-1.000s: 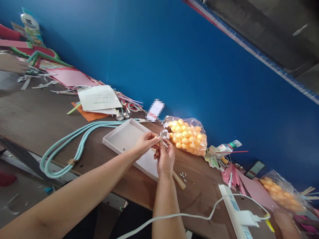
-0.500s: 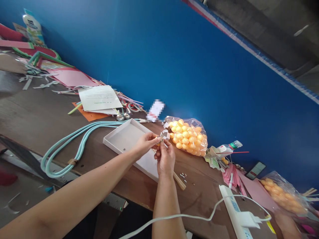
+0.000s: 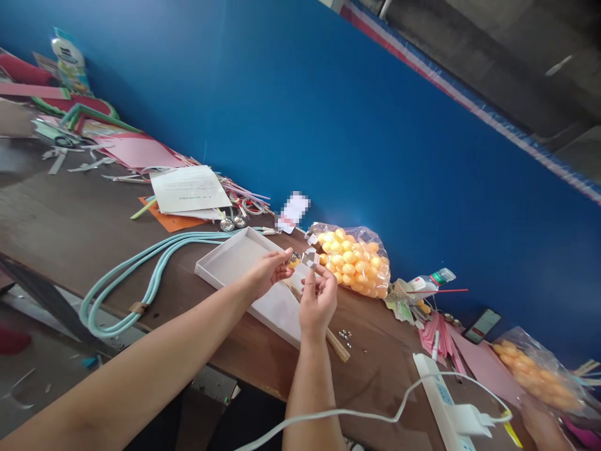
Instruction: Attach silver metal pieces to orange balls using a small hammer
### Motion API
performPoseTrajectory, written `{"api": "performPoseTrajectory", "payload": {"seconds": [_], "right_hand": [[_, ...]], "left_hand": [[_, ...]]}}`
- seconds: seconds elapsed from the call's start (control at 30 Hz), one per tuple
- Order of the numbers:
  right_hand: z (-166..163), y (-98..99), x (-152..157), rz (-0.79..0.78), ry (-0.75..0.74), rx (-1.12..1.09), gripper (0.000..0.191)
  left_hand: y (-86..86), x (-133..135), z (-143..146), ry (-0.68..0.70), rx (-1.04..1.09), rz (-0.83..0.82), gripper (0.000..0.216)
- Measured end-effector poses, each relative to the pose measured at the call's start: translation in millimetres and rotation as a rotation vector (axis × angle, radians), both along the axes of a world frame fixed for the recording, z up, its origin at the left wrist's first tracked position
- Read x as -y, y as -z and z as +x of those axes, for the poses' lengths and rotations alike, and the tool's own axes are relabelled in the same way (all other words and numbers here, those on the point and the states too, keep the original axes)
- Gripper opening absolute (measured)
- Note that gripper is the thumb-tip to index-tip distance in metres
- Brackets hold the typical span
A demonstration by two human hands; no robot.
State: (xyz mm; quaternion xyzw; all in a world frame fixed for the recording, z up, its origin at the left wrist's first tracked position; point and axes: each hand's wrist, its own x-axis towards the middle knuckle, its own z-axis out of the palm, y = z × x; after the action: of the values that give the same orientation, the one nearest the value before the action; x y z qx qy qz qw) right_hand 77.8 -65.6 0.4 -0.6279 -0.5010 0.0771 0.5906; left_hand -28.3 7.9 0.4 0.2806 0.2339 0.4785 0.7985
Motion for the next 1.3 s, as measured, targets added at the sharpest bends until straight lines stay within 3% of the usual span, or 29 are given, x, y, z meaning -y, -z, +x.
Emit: {"api": "performPoseTrajectory", "payload": {"seconds": [0.07,0.17,0.27,0.37,0.47,0.57,0.67,0.73,0.9,1.1,1.23,1.3], "right_hand": [[7,-1.6,3,-0.110,0.140,0.296,0.035],[15,-1.0,5,-0.493,0.133,0.585,0.037],[16,1.5,4,-0.768,0.048,0.692,0.039],[14,1.9,4,-0.813,0.039,0.703,0.032],[12,-1.0,5,-0.737,0.141,0.624,0.029],[15,-3.1,5,-0.455,0.251,0.466,0.034],[16,-1.4,5,-0.128,0.168,0.381,0.039],[15,0.8,6,-0.010,0.064,0.417,0.040],[4,1.4,9,0.021,-0.074,0.564,0.040],[-1,0.0,9,-0.133,-0.010,0.611,0.038],[-1,-0.2,9,-0.035,0.020,0.576,0.039],[-1,-0.7,9,-0.069,0.014,0.577,0.039]], "left_hand": [[-1.0,-4,-3,-0.025,0.031,-0.105,0.020],[-1.7,-8,-4,-0.050,0.067,-0.218,0.020],[-1.6,-9,-4,-0.088,0.094,-0.251,0.020],[0.0,-11,-3,-0.164,0.096,-0.234,0.020],[3.9,-15,-3,-0.289,0.092,-0.195,0.021],[9.0,-17,-3,-0.369,0.066,-0.158,0.023],[12.2,-17,-2,-0.382,0.049,-0.129,0.024],[12.5,-16,-2,-0.379,0.052,-0.107,0.027],[10.8,-14,-3,-0.413,0.079,-0.071,0.035],[13.2,-16,-3,-0.427,0.084,-0.071,0.038],[14.1,-17,-3,-0.445,0.077,-0.050,0.040],[13.9,-16,-3,-0.450,0.071,-0.052,0.040]]}}
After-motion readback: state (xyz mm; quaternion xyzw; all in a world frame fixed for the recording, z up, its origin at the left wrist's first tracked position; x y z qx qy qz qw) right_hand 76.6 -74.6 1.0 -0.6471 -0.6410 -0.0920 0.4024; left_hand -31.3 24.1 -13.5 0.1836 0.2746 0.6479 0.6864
